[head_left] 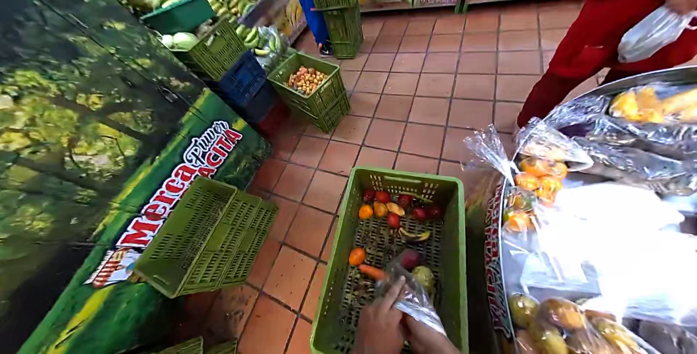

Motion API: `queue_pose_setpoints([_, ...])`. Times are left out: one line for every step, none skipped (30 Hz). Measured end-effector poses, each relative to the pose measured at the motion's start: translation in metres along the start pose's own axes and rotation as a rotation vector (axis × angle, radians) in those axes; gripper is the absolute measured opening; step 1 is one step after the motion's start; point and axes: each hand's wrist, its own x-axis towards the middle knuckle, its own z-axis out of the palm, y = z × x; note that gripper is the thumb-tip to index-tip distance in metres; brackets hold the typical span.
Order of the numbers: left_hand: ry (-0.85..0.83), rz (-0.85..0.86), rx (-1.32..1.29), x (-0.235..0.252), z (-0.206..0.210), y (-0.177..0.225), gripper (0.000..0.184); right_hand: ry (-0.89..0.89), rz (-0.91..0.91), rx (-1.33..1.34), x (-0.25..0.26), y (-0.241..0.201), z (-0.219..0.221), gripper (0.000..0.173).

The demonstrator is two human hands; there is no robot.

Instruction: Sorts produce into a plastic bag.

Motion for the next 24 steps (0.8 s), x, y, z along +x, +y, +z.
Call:
queue_pose_setpoints([-0.174, -0.076, -0.031, -0.006, 0.006, -0.012, 0.033, -0.049, -0.005, -0.357, 0.007, 0.011, -0.001, 0.019])
queue_pose_setpoints([-0.405, -0.175, -0.066, -0.006, 0.009, -0.024, 0.034, -0.182, 0.005, -0.654, 0.013, 0.021, -0.005, 0.026])
queue_pose_setpoints([-0.612, -0.286, -0.111, 0.001, 0.01, -0.039, 0.033, -0.351, -0.02, -0.865, 0.021, 0.032, -0.01, 0.03])
queue_pose_setpoints([-0.765, -0.399, -0.153, 0.01, 0.014, -0.06, 0.032, -0.532, -0.054, -1.001, 0.03, 0.041, -0.017, 0.032])
queue_pose_setpoints([-0.884, -0.504, -0.186, 0.018, 0.016, -0.086, 0.034, -0.67, -0.079, -1.071, 0.039, 0.049, -0.025, 0.036])
queue_pose_setpoints([-0.971, -0.564, -0.203, 0.02, 0.016, -0.112, 0.034, -0.706, -0.092, -1.075, 0.041, 0.058, -0.035, 0.039])
queue_pose_setpoints([-1.018, -0.584, -0.225, 0.011, 0.013, -0.134, 0.033, -0.651, -0.034, -1.046, 0.038, 0.069, -0.049, 0.039])
queue_pose_setpoints([-1.04, -0.576, -0.269, -0.003, 0.007, -0.153, 0.03, -0.526, 0.038, -1.0, 0.037, 0.078, -0.062, 0.037])
queue_pose_setpoints([-1.04, -0.552, -0.337, -0.013, 0.0, -0.171, 0.03, -0.371, 0.106, -0.967, 0.045, 0.084, -0.071, 0.036])
queue_pose_setpoints([-1.025, -0.532, -0.414, -0.02, -0.007, -0.186, 0.03, -0.22, 0.173, -0.954, 0.059, 0.087, -0.075, 0.037])
queue_pose_setpoints([-1.015, -0.54, -0.491, -0.03, -0.016, -0.195, 0.031, -0.112, 0.238, -0.961, 0.074, 0.088, -0.075, 0.038])
queue_pose_setpoints([-1.008, -0.579, -0.565, -0.039, -0.024, -0.2, 0.032, -0.062, 0.29, -0.985, 0.09, 0.088, -0.07, 0.04])
queue_pose_setpoints([-0.984, -0.634, -0.634, -0.047, -0.032, -0.204, 0.032, -0.07, 0.314, -1.014, 0.11, 0.089, -0.059, 0.042])
queue_pose_setpoints([-0.951, -0.699, -0.692, -0.053, -0.039, -0.206, 0.031, -0.122, 0.299, -1.06, 0.131, 0.092, -0.045, 0.043])
queue_pose_setpoints([-0.91, -0.765, -0.741, -0.057, -0.046, -0.207, 0.032, -0.195, 0.251, -1.115, 0.155, 0.097, -0.026, 0.046])
queue_pose_setpoints([-0.848, -0.822, -0.782, -0.06, -0.053, -0.208, 0.032, -0.256, 0.177, -1.174, 0.181, 0.103, -0.002, 0.048])
queue_pose_setpoints([-0.785, -0.87, -0.822, -0.062, -0.058, -0.209, 0.033, -0.296, 0.092, -1.238, 0.204, 0.106, 0.027, 0.051])
queue_pose_setpoints([-0.741, -0.911, -0.852, -0.061, -0.063, -0.209, 0.034, -0.319, 0.004, -1.308, 0.226, 0.11, 0.055, 0.055])
queue_pose_setpoints([-0.708, -0.937, -0.868, -0.06, -0.067, -0.21, 0.034, -0.352, -0.068, -1.373, 0.248, 0.114, 0.079, 0.063])
queue_pose_setpoints([-0.685, -0.955, -0.869, -0.058, -0.072, -0.212, 0.034, -0.394, -0.114, -1.446, 0.269, 0.12, 0.099, 0.069])
queue_pose_setpoints([-0.676, -0.968, -0.862, -0.056, -0.076, -0.214, 0.034, -0.442, -0.151, -1.516, 0.287, 0.127, 0.114, 0.071])
queue_pose_setpoints([-0.671, -0.972, -0.853, -0.056, -0.081, -0.217, 0.034, -0.487, -0.16, -1.597, 0.299, 0.134, 0.126, 0.069])
queue_pose_setpoints([-0.651, -0.966, -0.847, -0.057, -0.084, -0.22, 0.033, -0.524, -0.173, -1.674, 0.308, 0.139, 0.134, 0.067])
queue_pose_setpoints([-0.62, -0.954, -0.847, -0.058, -0.086, -0.223, 0.033, -0.549, -0.191, -1.71, 0.316, 0.14, 0.136, 0.065])
